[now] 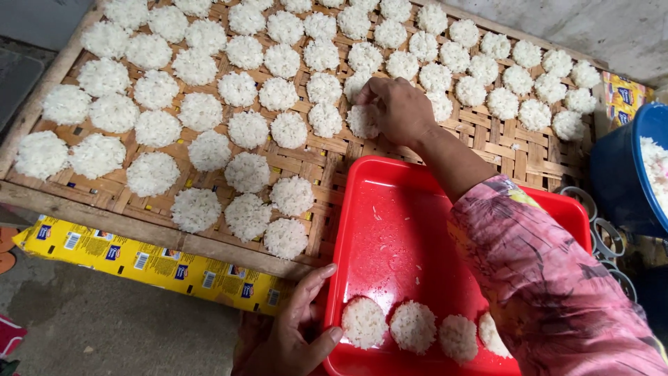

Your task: Transferring shaped rice cakes from a tray to a drying rack while removing the metal molds.

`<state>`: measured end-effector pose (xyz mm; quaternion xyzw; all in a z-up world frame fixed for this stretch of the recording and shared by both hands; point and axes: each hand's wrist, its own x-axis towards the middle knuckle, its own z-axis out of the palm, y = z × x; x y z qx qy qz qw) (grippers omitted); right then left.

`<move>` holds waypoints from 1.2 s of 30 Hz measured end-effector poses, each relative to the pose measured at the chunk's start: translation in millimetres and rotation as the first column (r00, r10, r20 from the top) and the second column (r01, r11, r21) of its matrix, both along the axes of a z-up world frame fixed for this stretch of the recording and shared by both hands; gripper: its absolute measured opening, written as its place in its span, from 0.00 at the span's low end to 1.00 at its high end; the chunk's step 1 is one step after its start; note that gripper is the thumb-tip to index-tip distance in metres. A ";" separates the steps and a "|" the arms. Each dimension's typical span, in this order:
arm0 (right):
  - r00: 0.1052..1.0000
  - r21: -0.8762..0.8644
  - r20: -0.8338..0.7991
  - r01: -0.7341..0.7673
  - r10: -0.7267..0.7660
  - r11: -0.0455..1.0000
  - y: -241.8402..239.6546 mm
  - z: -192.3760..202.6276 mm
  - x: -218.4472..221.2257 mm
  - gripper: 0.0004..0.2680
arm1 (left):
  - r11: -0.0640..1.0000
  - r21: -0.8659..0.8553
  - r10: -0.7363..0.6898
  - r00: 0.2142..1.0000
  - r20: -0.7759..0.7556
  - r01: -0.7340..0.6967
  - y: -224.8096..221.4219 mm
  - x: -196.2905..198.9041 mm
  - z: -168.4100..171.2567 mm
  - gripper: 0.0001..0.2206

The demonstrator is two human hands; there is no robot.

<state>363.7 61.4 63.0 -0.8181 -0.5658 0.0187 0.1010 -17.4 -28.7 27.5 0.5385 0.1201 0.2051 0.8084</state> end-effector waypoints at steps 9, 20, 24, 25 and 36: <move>0.991 -0.052 0.091 -0.096 0.100 0.994 4.6 22.2 -21.2 0.06 | 1.000 0.026 0.016 0.998 0.056 -0.018 -1.1 1.9 -4.7 0.36; 0.991 -0.214 -0.095 0.075 -0.097 0.974 -22.3 36.7 -2.5 0.13 | 0.999 0.035 0.017 1.000 0.015 -0.018 -0.8 -0.5 -5.3 0.37; 0.981 -0.058 0.093 0.175 -0.169 0.983 -50.5 23.4 33.1 0.05 | 1.000 0.012 -0.020 1.000 0.003 0.020 2.1 1.3 0.5 0.37; 0.961 -0.146 0.165 0.247 -0.223 0.958 -60.5 21.2 37.5 0.05 | 1.000 0.020 -0.013 1.000 0.011 0.013 1.8 0.9 0.5 0.36; 0.946 -0.191 -0.316 0.009 -0.071 0.982 -125.1 104.5 -60.6 0.11 | 0.992 0.037 0.119 0.992 0.043 -0.121 -10.6 4.6 -18.1 0.34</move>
